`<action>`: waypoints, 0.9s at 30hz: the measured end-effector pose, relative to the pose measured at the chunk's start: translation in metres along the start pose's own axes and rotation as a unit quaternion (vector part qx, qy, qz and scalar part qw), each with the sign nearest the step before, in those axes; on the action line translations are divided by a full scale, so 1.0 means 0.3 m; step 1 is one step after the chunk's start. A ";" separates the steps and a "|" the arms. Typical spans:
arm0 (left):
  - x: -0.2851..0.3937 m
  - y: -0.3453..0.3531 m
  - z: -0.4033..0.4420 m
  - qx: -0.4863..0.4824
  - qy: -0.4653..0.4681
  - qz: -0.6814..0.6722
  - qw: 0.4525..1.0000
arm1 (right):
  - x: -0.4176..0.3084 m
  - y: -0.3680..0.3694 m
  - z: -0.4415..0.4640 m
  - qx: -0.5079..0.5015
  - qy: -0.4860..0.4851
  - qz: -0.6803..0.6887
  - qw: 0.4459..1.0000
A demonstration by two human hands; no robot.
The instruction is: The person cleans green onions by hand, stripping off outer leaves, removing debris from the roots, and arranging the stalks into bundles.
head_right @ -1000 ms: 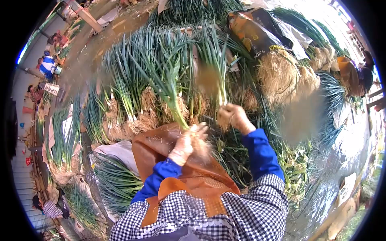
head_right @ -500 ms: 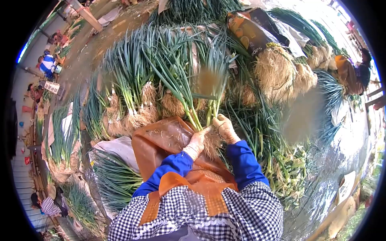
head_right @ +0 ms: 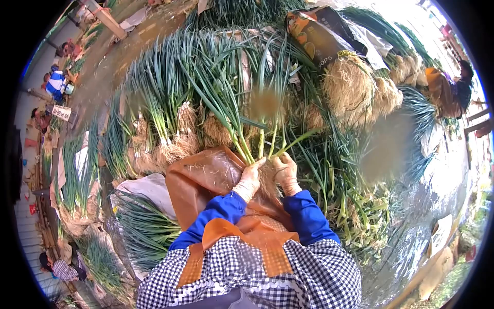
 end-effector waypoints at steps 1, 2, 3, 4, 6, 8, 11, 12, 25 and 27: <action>-0.012 0.002 0.003 -0.022 -0.013 -0.007 1.000 | -0.002 -0.002 -0.004 0.014 0.014 0.040 0.999; -0.005 0.018 -0.014 -0.017 -0.032 0.007 0.999 | -0.009 0.001 -0.015 0.012 0.005 0.000 1.000; -0.026 -0.020 0.027 -0.017 -0.030 0.007 0.999 | -0.016 0.011 -0.028 0.008 -0.006 -0.039 0.999; -0.084 -0.079 0.113 -0.054 -0.052 -0.045 0.996 | -0.043 0.038 -0.057 0.006 -0.041 -0.102 0.994; -0.118 -0.084 0.150 -0.099 -0.084 -0.086 0.988 | -0.109 0.079 -0.126 0.034 -0.180 -0.237 0.954; -0.060 -0.042 0.091 -0.108 -0.075 -0.127 0.983 | -0.209 0.117 -0.197 0.007 -0.287 -0.388 0.876; 0.010 -0.008 0.076 -0.069 -0.015 -0.086 0.994 | -0.196 -0.016 -0.253 0.017 -0.218 -0.213 0.952; 0.016 -0.016 0.082 -0.039 -0.012 -0.063 0.997 | -0.239 -0.107 -0.253 0.081 -0.180 -0.093 0.976; 0.006 -0.007 0.031 -0.064 0.063 0.156 0.984 | -0.292 0.074 0.102 0.014 -0.031 -0.501 0.865; 0.011 0.016 0.038 -0.109 0.126 0.203 0.965 | -0.263 0.138 0.198 -0.037 -0.008 -0.647 0.762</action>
Point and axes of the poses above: each hand's wrist, its own z-axis towards the middle knuckle, its own y-axis out of the palm, x = y × z, the point moved 7 cm from there along z, towards the middle knuckle, and after that the axes turned 12 degrees about -x, right-handed, at the moved point
